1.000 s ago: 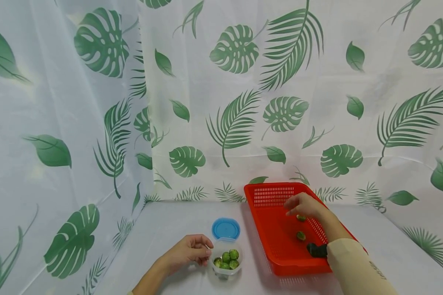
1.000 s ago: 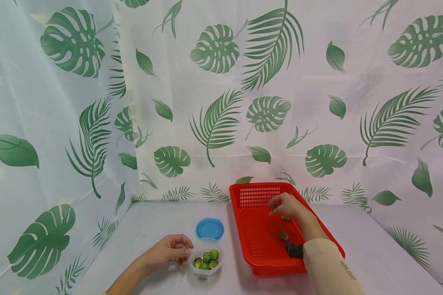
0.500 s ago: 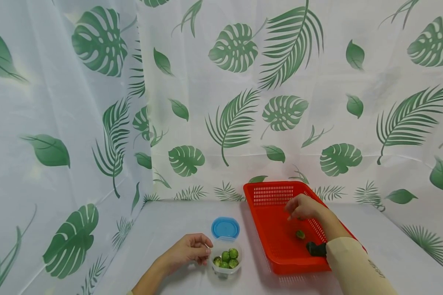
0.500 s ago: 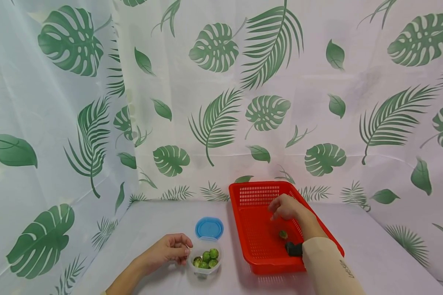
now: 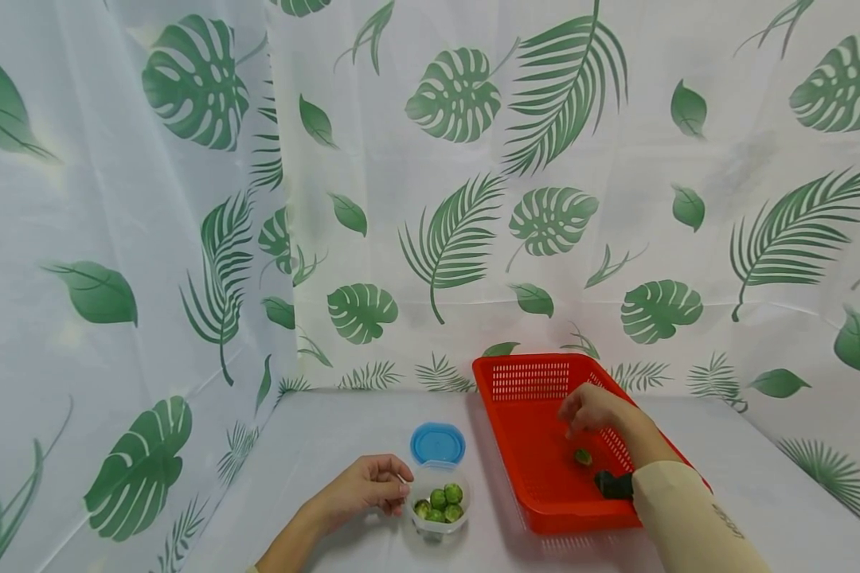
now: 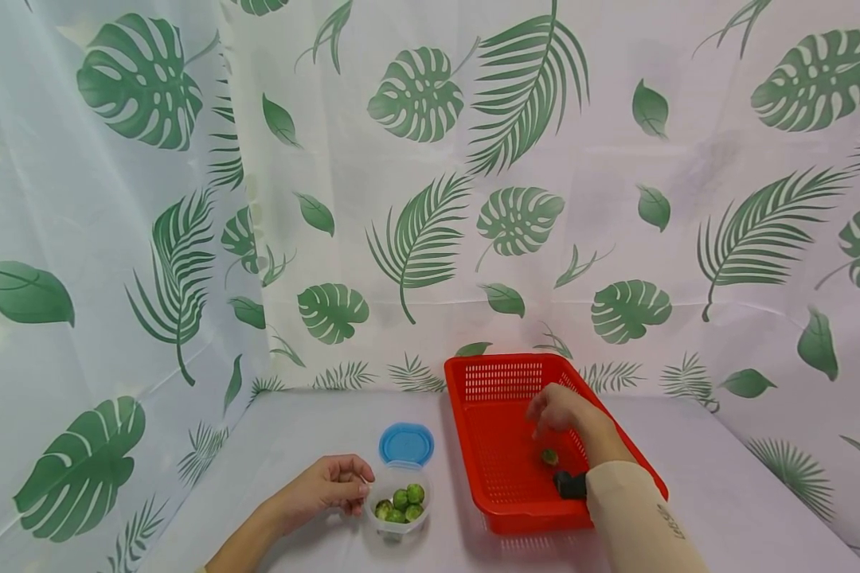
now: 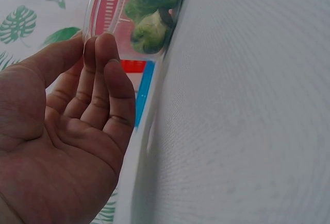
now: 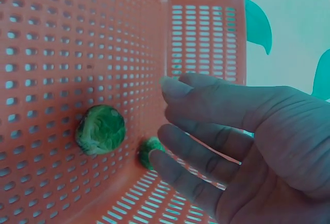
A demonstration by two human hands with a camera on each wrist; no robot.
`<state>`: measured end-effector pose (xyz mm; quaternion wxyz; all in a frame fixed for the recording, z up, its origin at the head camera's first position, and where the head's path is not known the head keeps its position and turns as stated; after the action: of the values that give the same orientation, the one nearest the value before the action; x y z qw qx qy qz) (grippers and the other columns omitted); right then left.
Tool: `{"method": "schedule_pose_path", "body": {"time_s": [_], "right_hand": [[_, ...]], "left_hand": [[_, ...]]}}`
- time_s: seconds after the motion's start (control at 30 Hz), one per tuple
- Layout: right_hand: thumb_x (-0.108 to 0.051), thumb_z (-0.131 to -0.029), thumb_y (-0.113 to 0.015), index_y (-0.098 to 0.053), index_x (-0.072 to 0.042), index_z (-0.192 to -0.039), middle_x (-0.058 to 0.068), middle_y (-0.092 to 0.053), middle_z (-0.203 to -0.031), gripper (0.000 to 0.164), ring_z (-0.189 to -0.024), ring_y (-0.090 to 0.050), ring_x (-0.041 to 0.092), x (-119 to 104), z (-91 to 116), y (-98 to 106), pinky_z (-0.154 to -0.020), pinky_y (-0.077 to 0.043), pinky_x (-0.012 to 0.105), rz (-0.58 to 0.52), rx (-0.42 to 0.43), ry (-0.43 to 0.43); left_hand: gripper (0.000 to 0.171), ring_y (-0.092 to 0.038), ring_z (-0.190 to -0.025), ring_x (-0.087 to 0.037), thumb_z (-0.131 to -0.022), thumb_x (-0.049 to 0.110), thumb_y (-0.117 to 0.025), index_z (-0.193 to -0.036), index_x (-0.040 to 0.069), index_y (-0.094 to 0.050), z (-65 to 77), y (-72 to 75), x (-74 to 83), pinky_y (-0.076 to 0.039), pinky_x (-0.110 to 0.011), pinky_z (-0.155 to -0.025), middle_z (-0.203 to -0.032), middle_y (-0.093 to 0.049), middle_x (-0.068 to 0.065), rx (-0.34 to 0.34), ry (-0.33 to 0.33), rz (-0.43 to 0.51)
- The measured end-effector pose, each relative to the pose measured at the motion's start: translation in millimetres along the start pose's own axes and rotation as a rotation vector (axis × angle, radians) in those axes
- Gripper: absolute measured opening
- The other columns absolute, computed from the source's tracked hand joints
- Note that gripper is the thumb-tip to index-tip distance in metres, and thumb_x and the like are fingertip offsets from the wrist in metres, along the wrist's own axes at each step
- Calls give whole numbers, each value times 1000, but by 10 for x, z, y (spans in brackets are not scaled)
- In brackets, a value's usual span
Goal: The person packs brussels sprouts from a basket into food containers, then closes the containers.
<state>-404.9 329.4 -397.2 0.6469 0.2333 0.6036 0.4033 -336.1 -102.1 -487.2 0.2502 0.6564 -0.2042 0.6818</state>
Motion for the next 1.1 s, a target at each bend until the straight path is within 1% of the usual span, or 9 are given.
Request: {"method": "schedule_pose_path", "body": {"time_s": [0.17, 0.3, 0.4, 0.47, 0.67, 0.77, 0.9, 1.1], "right_hand": [[-1, -84, -82, -75, 0, -116, 15, -74, -110, 33, -91, -65, 25, 21, 15, -18, -88, -61, 51, 17, -30, -14], [-1, -81, -83, -75, -2, -114, 13, -73, -107, 34, -90, -65, 26, 38, 33, -35, -85, -62, 50, 2, -36, -66], [-2, -80, -85, -75, -4, -114, 12, -73, -108, 36, -91, -66, 27, 41, 48, -47, -87, -61, 50, -13, -43, -102], [-2, -80, -84, -75, -4, -112, 12, -73, -108, 34, -91, -66, 27, 35, 54, -54, -89, -61, 51, -4, -59, -101], [4, -83, -79, -75, 0, -108, 15, -73, -103, 25, -89, -65, 26, 24, 74, -76, -88, -61, 51, -19, -113, -94], [6, -85, -77, -75, 1, -105, 14, -74, -100, 21, -88, -65, 25, 28, 82, -87, -87, -61, 51, -23, -135, -94], [6, -85, -78, -76, 0, -104, 12, -74, -99, 21, -89, -65, 25, 38, 86, -97, -87, -62, 51, -24, -142, -113], [3, -83, -80, -75, 0, -105, 13, -73, -99, 22, -90, -66, 27, 62, 79, -119, -88, -61, 50, -31, -168, -145]], "left_hand": [[30, -68, -73, -14, -99, 14, -70, -120, -6, -62, -4, -6, 0, -56, -28, -69, -82, -71, -1, 6, -5, 3], [31, -69, -73, -13, -98, 15, -71, -120, -5, -62, -4, -2, 7, -56, -28, -69, -82, -71, -1, 1, -3, -3], [33, -69, -73, -12, -98, 16, -71, -121, -7, -62, -6, 4, 4, -56, -27, -69, -82, -72, 0, -7, -2, -5], [33, -69, -73, -12, -98, 15, -71, -122, -7, -62, -14, 9, -6, -56, -27, -69, -82, -72, 0, -9, -4, -4], [27, -69, -73, -12, -97, 16, -72, -117, -2, -65, -21, 6, -19, -57, -28, -69, -82, -72, -1, 8, 3, 0], [28, -68, -73, -12, -98, 17, -72, -116, -3, -65, -15, -2, -11, -57, -28, -69, -81, -71, -1, 12, 6, -9], [29, -68, -73, -12, -98, 16, -72, -117, -4, -64, -7, -7, -2, -57, -28, -70, -82, -71, -1, 13, 8, -15], [26, -69, -73, -12, -98, 16, -72, -116, -1, -65, -12, -3, -11, -57, -27, -69, -82, -72, -1, 15, 7, -12]]}}
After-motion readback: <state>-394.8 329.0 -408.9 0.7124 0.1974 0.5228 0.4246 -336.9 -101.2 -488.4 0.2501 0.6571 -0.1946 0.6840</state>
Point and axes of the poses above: each hand's wrist, its own z-axis away from the middle knuckle, its own y-axis out of the back of the hand, x = y × z, the point moved 3 cm from there along -z, towards the middle knuckle
